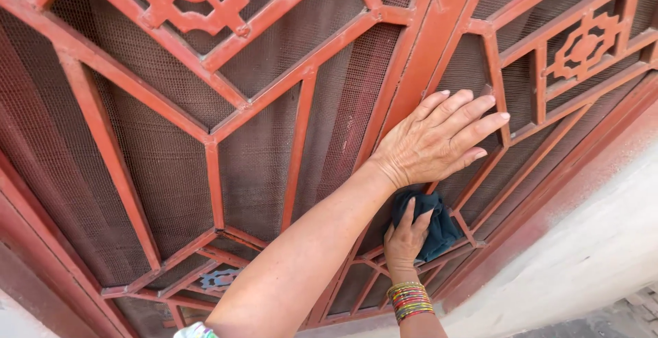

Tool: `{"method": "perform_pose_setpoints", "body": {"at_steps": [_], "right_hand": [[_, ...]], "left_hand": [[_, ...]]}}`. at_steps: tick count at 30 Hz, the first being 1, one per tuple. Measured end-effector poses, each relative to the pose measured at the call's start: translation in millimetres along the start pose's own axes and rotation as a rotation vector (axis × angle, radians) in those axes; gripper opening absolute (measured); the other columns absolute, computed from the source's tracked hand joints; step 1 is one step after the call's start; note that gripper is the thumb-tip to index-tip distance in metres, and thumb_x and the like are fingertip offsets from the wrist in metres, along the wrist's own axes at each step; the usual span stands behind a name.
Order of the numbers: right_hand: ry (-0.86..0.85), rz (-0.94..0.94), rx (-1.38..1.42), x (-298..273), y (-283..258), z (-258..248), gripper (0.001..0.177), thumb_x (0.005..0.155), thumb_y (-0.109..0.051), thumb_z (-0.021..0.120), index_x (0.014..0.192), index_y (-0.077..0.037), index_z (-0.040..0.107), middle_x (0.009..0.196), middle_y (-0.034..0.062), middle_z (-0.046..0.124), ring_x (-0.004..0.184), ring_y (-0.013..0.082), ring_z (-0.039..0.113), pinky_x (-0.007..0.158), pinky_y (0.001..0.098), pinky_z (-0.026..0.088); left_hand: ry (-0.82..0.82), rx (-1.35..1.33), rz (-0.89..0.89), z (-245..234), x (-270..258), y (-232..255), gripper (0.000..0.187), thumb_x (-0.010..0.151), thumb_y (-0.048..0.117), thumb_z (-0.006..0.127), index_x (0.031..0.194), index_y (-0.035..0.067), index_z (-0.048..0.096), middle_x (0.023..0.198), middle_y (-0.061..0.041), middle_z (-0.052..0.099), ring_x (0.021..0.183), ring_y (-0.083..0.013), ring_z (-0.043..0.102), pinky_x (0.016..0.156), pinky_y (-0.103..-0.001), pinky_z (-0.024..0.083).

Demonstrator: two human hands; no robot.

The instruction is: The person wipes the red metal window grille with a dark cloth, moving systematically across the frame and mesh sections. The hands remain in view throughout, cleaning the grille's bars and decorative cutouts.

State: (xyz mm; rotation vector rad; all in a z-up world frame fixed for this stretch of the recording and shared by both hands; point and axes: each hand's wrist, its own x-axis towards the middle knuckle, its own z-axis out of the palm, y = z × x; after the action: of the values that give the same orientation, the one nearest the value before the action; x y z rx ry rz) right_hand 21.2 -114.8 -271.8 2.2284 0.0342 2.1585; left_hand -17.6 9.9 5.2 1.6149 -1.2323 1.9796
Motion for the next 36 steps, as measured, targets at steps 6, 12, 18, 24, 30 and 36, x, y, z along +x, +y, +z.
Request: {"method": "perform_pose_setpoints", "body": {"at_steps": [6, 12, 18, 24, 30, 36], "right_hand": [[-0.232, 0.122, 0.041, -46.7, 6.3, 7.3, 0.077, 0.087, -0.022, 0.063, 0.158, -0.007, 0.037, 0.159, 0.0369, 0.032, 0.130, 0.0573, 0.049, 0.091, 0.0613, 0.048], [-0.263, 0.066, 0.090, -64.3, 7.2, -9.2, 0.074, 0.090, -0.017, 0.064, 0.158, -0.009, 0.034, 0.158, 0.0304, 0.032, 0.129, 0.0525, 0.046, 0.098, 0.0649, 0.046], [-0.274, 0.052, 0.121, -85.9, 17.2, 0.5, 0.073, 0.088, -0.028, 0.067, 0.155, -0.014, 0.040, 0.158, 0.0282, 0.037, 0.127, 0.0512, 0.049, 0.094, 0.0637, 0.050], [-0.282, 0.043, 0.186, -124.7, 36.4, 24.3, 0.071, 0.091, -0.039, 0.069, 0.152, -0.018, 0.041, 0.162, 0.0246, 0.035, 0.131, 0.0536, 0.049, 0.096, 0.0647, 0.046], [-0.310, 0.158, 0.214, -176.1, 54.1, 54.2, 0.079, 0.092, -0.064, 0.057, 0.152, -0.016, 0.042, 0.162, 0.0244, 0.035, 0.131, 0.0535, 0.048, 0.109, 0.0653, 0.040], [-0.264, 0.258, 0.268, -203.4, 60.8, 69.7, 0.075, 0.094, -0.065, 0.047, 0.147, -0.011, 0.046, 0.160, 0.0273, 0.037, 0.130, 0.0563, 0.047, 0.109, 0.0684, 0.035]], "left_hand": [[-0.191, 0.161, 0.090, -28.6, 8.4, -3.5, 0.051, 0.110, 0.048, 0.062, 0.152, 0.024, 0.047, 0.154, -0.002, 0.054, 0.139, -0.0210, 0.060, 0.122, -0.041, 0.042], [-0.232, 0.220, 0.122, -27.9, 11.8, -2.3, 0.050, 0.106, 0.032, 0.068, 0.151, 0.023, 0.048, 0.154, -0.002, 0.052, 0.137, -0.0210, 0.059, 0.118, -0.041, 0.048], [-0.253, 0.253, 0.158, -28.3, 14.6, -0.1, 0.036, 0.104, 0.026, 0.065, 0.138, 0.018, 0.063, 0.158, -0.009, 0.044, 0.138, -0.0274, 0.053, 0.115, -0.046, 0.045], [-0.266, 0.380, 0.152, -29.3, 22.4, 5.1, 0.039, 0.106, 0.030, 0.059, 0.144, 0.021, 0.059, 0.152, -0.003, 0.054, 0.132, -0.0220, 0.060, 0.113, -0.040, 0.044], [-0.319, 0.471, 0.132, -18.9, 16.8, 5.7, 0.042, 0.108, 0.035, 0.059, 0.149, 0.025, 0.057, 0.155, 0.000, 0.053, 0.134, -0.0204, 0.059, 0.116, -0.039, 0.041], [-0.396, 0.528, 0.152, -18.7, 22.6, 9.7, 0.041, 0.106, 0.032, 0.059, 0.147, 0.024, 0.060, 0.153, 0.000, 0.056, 0.131, -0.0214, 0.060, 0.112, -0.039, 0.044]]}}
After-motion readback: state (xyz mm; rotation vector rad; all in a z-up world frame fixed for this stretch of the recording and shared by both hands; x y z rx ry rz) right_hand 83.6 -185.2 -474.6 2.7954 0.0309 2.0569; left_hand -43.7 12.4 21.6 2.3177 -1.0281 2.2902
